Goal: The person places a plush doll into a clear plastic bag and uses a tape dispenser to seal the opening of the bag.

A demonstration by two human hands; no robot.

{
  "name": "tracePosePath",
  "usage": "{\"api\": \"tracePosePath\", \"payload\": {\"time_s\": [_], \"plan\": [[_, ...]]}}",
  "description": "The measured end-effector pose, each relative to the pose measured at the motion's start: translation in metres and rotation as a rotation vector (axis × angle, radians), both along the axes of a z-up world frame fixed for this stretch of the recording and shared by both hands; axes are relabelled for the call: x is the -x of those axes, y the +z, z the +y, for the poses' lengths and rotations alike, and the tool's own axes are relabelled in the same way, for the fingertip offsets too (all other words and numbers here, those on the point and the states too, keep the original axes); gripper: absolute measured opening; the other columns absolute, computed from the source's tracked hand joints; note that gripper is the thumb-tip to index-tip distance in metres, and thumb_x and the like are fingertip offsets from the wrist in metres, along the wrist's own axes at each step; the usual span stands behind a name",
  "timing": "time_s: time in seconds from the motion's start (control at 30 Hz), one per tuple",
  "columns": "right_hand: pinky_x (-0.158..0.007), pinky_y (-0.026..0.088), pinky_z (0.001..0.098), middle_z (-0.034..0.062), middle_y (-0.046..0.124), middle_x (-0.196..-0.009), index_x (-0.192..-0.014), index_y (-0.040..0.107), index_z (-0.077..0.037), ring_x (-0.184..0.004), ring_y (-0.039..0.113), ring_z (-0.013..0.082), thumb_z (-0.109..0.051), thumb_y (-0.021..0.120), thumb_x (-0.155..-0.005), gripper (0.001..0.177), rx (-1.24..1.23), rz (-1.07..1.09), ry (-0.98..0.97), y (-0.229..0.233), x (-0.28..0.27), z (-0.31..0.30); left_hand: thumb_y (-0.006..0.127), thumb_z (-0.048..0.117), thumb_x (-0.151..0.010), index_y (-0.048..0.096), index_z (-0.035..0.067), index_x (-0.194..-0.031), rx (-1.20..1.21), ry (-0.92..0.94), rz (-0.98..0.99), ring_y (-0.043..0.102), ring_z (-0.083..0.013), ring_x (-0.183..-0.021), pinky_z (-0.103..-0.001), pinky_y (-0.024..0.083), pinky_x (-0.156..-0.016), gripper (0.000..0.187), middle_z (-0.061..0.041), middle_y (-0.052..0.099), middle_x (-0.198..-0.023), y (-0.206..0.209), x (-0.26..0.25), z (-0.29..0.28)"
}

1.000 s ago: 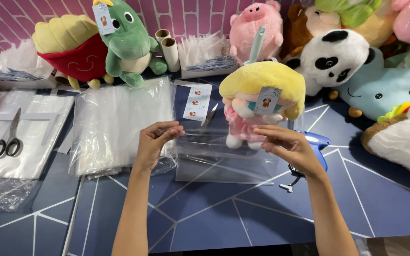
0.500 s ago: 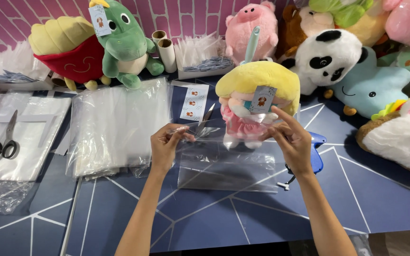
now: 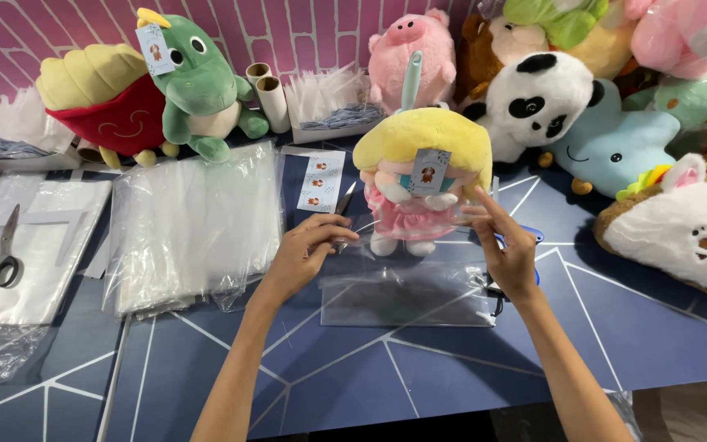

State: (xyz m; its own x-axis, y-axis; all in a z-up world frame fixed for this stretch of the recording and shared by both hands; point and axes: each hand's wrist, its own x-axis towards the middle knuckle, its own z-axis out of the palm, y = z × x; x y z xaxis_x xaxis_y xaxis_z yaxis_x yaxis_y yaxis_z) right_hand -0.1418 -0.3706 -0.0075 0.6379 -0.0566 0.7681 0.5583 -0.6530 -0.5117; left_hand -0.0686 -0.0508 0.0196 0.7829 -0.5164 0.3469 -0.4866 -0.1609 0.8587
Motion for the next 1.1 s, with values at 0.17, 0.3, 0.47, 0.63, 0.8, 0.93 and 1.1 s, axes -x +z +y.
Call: {"api": "tracePosePath", "payload": {"time_s": [0.17,0.3,0.47,0.63,0.8,0.93,1.1], "plan": [[-0.084,0.059,0.0386,0.0127,0.077,-0.106,-0.120,0.071,-0.001,-0.099,0.075,0.0301,0.001,0.058,-0.098,0.026,-0.034,0.050,0.062,0.019,0.012,0.017,0.056,0.018,-0.097,0.080,0.011,-0.096,-0.126,0.177,-0.098,0.074,-0.0279,-0.086,-0.035,0.063,-0.072,0.024,-0.009,0.075,-0.101,-0.022,-0.019,-0.002],[-0.091,0.058,0.0428,0.0100,0.078,-0.102,-0.096,0.074,-0.006,-0.103,0.073,0.0304,-0.001,0.064,-0.090,0.013,-0.008,0.067,0.156,0.017,0.015,0.025,0.067,0.020,-0.098,0.078,0.008,-0.092,-0.267,0.420,-0.282,0.074,-0.0237,-0.080,-0.031,0.062,-0.068,0.018,-0.007,0.076,-0.090,-0.013,-0.009,-0.015],[-0.078,0.058,0.0308,0.0022,0.073,-0.086,-0.082,0.073,-0.011,-0.084,0.072,0.0216,-0.019,0.072,-0.094,0.014,0.109,0.114,-0.069,-0.003,0.014,0.017,0.060,0.000,-0.084,0.070,0.021,-0.125,-0.246,0.360,-0.263,0.062,-0.0225,-0.114,-0.041,0.040,-0.101,0.048,0.000,0.069,-0.124,-0.021,0.000,-0.020],[-0.071,0.059,0.0332,0.0074,0.068,-0.080,-0.086,0.074,-0.005,-0.077,0.072,0.0236,-0.001,0.079,-0.084,0.006,0.193,0.225,-0.179,0.018,0.024,0.030,0.048,-0.011,-0.070,0.055,0.020,-0.146,-0.149,0.196,-0.138,0.046,-0.0329,-0.133,-0.051,0.024,-0.111,0.082,-0.005,0.055,-0.147,-0.019,0.010,-0.029],[-0.079,0.057,0.0481,0.0172,0.062,-0.097,-0.135,0.064,-0.003,-0.090,0.067,0.0346,0.009,0.063,-0.079,0.057,0.281,0.557,-0.133,0.026,0.032,0.026,0.047,-0.008,-0.061,0.031,0.012,-0.159,-0.304,0.029,-0.116,0.029,-0.0406,-0.145,-0.064,0.010,-0.117,0.101,-0.012,0.030,-0.163,-0.006,0.024,-0.034],[-0.086,0.054,0.0503,0.0185,0.060,-0.105,-0.143,0.057,-0.003,-0.095,0.063,0.0353,0.006,0.059,-0.078,0.065,0.202,0.663,-0.111,0.024,0.028,0.023,0.048,-0.005,-0.062,0.028,0.013,-0.160,-0.312,-0.002,-0.070,0.030,-0.0415,-0.145,-0.065,0.011,-0.118,0.101,-0.013,0.028,-0.163,-0.010,0.021,-0.034],[-0.095,0.050,0.0343,0.0073,0.057,-0.111,-0.136,0.057,-0.005,-0.102,0.058,0.0153,-0.017,0.063,-0.098,0.041,-0.337,0.439,0.062,0.006,0.015,0.012,0.050,-0.002,-0.062,0.031,0.008,-0.157,-0.303,-0.006,-0.029,0.033,-0.0474,-0.143,-0.064,0.020,-0.118,0.097,-0.018,0.032,-0.160,-0.014,0.019,-0.029]]}}
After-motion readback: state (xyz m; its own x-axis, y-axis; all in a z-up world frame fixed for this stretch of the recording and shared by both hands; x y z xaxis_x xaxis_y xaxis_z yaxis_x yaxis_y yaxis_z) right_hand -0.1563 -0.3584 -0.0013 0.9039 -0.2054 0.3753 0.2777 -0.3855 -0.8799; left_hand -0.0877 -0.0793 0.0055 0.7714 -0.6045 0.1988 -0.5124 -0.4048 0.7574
